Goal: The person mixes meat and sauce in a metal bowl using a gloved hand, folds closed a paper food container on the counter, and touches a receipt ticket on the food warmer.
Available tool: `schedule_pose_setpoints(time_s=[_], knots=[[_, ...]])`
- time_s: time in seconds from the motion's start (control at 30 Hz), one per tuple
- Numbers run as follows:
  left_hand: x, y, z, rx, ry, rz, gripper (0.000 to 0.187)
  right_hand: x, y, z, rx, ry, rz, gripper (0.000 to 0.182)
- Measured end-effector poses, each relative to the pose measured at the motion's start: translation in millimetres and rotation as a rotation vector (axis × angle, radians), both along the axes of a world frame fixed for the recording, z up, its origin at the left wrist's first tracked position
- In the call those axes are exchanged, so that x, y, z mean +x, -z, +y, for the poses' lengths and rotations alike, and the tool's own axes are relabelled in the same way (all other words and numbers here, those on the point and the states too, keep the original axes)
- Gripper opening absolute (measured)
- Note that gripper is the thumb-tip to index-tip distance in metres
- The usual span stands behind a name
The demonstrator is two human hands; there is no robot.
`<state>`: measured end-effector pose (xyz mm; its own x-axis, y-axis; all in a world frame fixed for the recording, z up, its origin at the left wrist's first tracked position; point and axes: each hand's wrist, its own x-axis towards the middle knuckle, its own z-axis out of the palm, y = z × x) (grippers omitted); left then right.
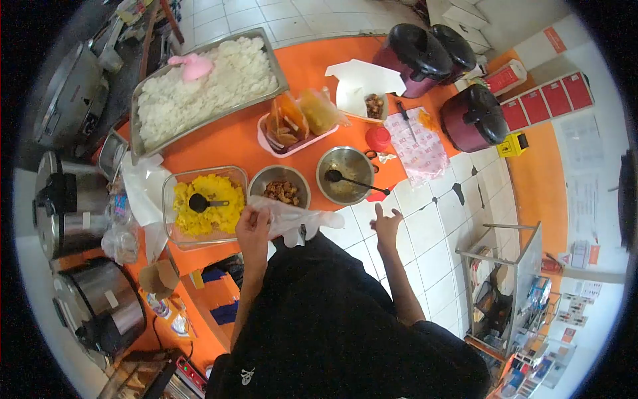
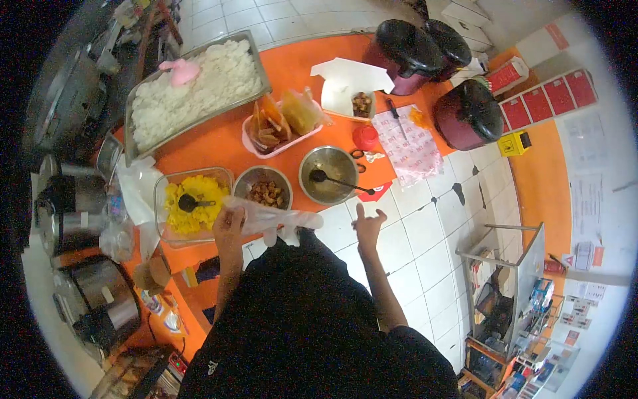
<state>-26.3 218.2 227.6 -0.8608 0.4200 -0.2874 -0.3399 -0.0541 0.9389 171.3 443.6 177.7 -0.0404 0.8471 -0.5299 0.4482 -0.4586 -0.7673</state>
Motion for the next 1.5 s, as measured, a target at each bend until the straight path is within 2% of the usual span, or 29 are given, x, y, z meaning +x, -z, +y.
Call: schedule_pose_setpoints(time_s=[0.03,0.07,0.1,0.13,0.17,0.2,0.27,0.3,0.33,0.37,0.43,0.57,0.67,0.73,0.77,0.83,0.87,0.9,0.97,1.03,1.1,1.13,1.2,1.23,1.27,1.33,1.37,1.43,1.5], knots=[[4,0,2,-0.006,-0.031,-0.025,0.013,6,1,-10,0.179,-0.055,-0.052,0.057],[7,-1,3,-0.018,-0.065,-0.051,0.015,13,17,-14,0.392,-0.224,-0.117,0.049],[11,-1,5,-0.021,-0.061,-0.049,0.015,-7,-25,-34,0.4,-0.282,0.026,0.034],[17,1,7,-0.072,-0.059,-0.004,0.019,-24,-58,-52,0.435,-0.463,0.06,0.017],[22,3,9,-0.122,-0.053,0.046,0.023,-41,-83,-72,0.461,-0.582,0.272,0.01],[26,7,8,-0.123,-0.041,0.061,0.023,-50,-90,-87,0.384,-0.754,0.247,0.012],[35,16,6,-0.151,0.056,0.002,0.028,-73,-111,-105,0.478,-1.008,0.203,0.023],[36,4,14,0.061,0.097,0.002,0.031,-82,-109,-110,0.559,-0.971,0.244,0.026],[30,-10,17,0.067,0.111,0.02,0.031,-89,-108,-109,0.64,-0.935,0.283,0.029],[24,-23,19,0.142,0.069,-0.139,0.03,-91,-108,-102,0.653,-0.923,0.291,0.029],[14,-22,13,0.331,0.027,-0.403,0.028,-93,-109,-88,0.256,-1.018,0.427,0.031],[11,-40,6,0.33,0.168,-0.301,0.026,-98,-107,-85,0.306,-1.074,0.587,0.031],[14,-51,9,0.275,0.137,-0.269,0.027,-101,-108,-83,0.228,-1.178,0.483,0.024],[16,-55,12,0.027,0.092,-0.062,0.031,-102,-93,-82,0.221,-0.953,0.468,0.018],[14,-59,12,0.018,0.079,-0.059,0.031,-103,-93,-78,0.211,-0.963,0.476,0.018],[6,-68,9,-0.202,0.08,-0.063,0.032,-106,-91,-59,0.225,-0.921,0.527,0.017],[3,-64,5,-0.227,0.038,-0.067,0.032,-109,-86,-55,0.32,-0.896,0.504,0.016],[2,-55,4,-0.229,0.049,-0.048,0.029,-111,-86,-52,0.047,-0.83,0.557,0.016],[1,-52,2,-0.241,0.042,-0.024,0.026,-114,-88,-45,0.169,-0.891,0.487,0.016],[1,-57,6,-0.11,0.048,-0.101,0.023,-120,-97,-47,0.204,-0.907,0.463,0.015],[1,-48,5,-0.112,0.005,-0.051,0.023,-119,-115,-55,0.88,-0.619,0.342,0.013],[0,-46,5,-0.114,-0.029,-0.004,0.023,-113,-124,-62,0.881,-0.63,0.349,0.013],[4,-46,7,-0.104,-0.052,-0.042,0.02,-96,-139,-78,0.753,-0.778,0.419,0.018],[7,-46,6,-0.095,-0.058,-0.078,0.017,-96,-141,-84,0.553,-0.868,0.476,0.024],[8,-45,6,-0.096,-0.061,-0.083,0.017,-101,-138,-90,0.55,-0.871,0.473,0.024],[15,-40,10,0.108,-0.034,-0.233,0.013,-111,-128,-97,0.276,-0.958,0.552,0.031],[16,-39,10,0.121,-0.021,-0.243,0.013,-111,-121,-98,0.288,-0.952,0.535,0.031],[15,-38,5,0.073,-0.004,-0.29,0.012,-110,-109,-96,0.022,-0.944,0.616,0.033],[19,-44,11,0.114,-0.027,-0.264,0.012,-110,-107,-92,0.018,-0.891,0.605,0.031]])
